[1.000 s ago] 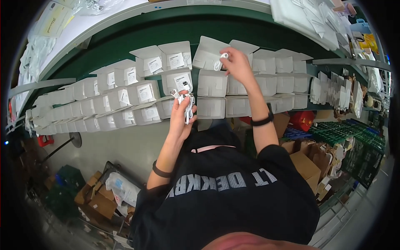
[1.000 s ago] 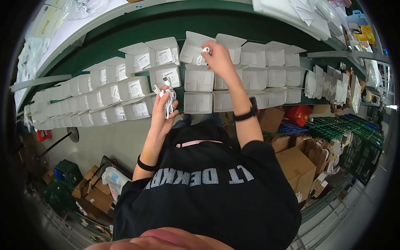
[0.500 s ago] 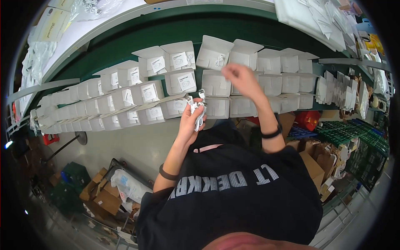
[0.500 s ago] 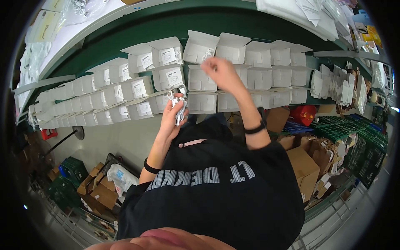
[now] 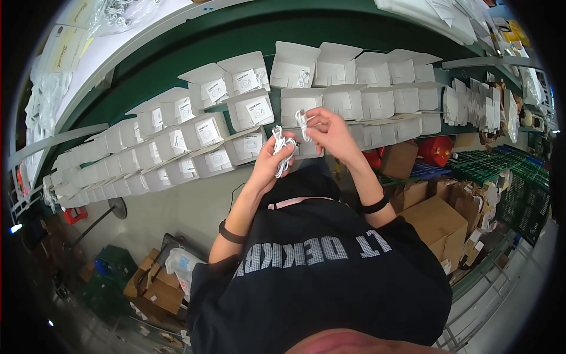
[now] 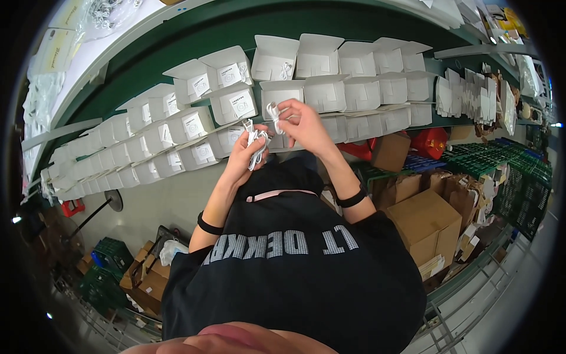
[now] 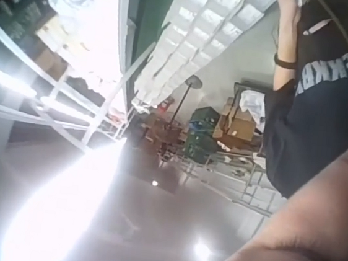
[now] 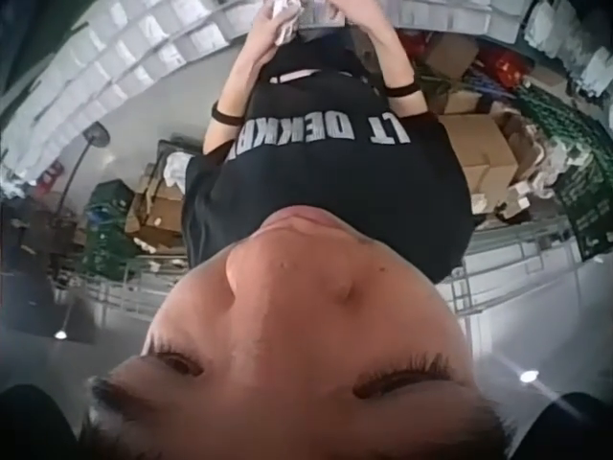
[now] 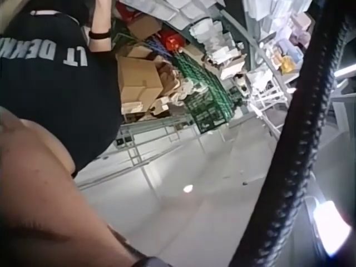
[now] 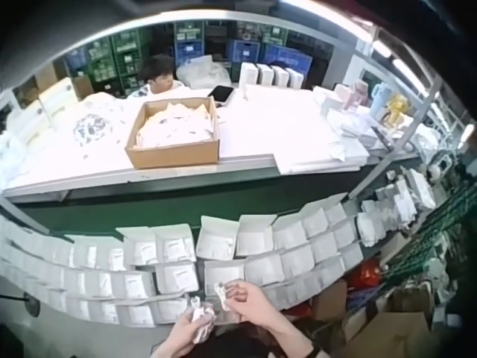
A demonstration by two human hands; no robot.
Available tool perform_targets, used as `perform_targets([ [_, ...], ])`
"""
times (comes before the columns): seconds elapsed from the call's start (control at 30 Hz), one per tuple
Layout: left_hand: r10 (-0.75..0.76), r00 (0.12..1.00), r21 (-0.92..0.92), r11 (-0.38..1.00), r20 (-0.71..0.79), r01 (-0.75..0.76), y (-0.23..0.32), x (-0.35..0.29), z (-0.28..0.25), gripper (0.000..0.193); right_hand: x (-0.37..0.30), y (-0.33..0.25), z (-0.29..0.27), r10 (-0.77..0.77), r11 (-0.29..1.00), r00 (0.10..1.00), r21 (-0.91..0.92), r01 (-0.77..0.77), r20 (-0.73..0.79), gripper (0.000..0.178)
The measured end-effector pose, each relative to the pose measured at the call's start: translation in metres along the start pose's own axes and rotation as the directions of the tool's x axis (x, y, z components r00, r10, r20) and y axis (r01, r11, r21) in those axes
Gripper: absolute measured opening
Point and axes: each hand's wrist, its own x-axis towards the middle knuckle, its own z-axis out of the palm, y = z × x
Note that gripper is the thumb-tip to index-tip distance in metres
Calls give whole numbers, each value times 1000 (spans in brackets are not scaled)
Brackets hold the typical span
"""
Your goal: The person places white cables into boxes, then inserts instruction manuals into the boxes. Finally, the person closes the lids of the boxes and stacks them on the table.
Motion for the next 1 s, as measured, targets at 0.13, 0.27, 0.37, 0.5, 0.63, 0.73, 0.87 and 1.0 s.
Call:
perform_targets([
  [0.13, 10, 981, -8, 1000, -192, -11, -1, 0, -8, 30, 26, 8, -14, -42, 985, 987, -174, 14, -156, 32],
  [0.27, -47, 977, -65, 997, -208, 34, -7, -8, -10, 30, 50, 38, -33, -171, 853, 959, -520, 30, -224, 34],
  [0.37, -73, 982, -60, 996, -173, 64, -14, -10, -15, 33, 50, 65, -40, -441, 546, 881, -831, 111, -173, 34],
  [0.5, -96, 982, -83, 993, -160, 84, -32, -9, -23, 36, -12, 40, -5, -430, 666, 874, -733, 138, -225, 30],
  [0.63, -166, 982, -153, 977, -91, 151, -44, -4, -15, 36, -50, 45, 37, -5, 895, 998, -446, -26, -68, 24],
  [0.73, -225, 973, -209, 955, -50, 210, -49, -1, -14, 37, -59, 58, 54, 22, 901, 997, -430, -53, -78, 24],
  [0.87, -247, 968, -236, 944, -34, 232, -64, 6, -21, 38, -60, 91, 57, -84, 895, 978, -446, -11, -192, 22],
  [1.0, -238, 971, -296, 929, -26, 220, -79, 10, -27, 40, -63, 96, 60, -62, 888, 983, -459, -24, -172, 22],
])
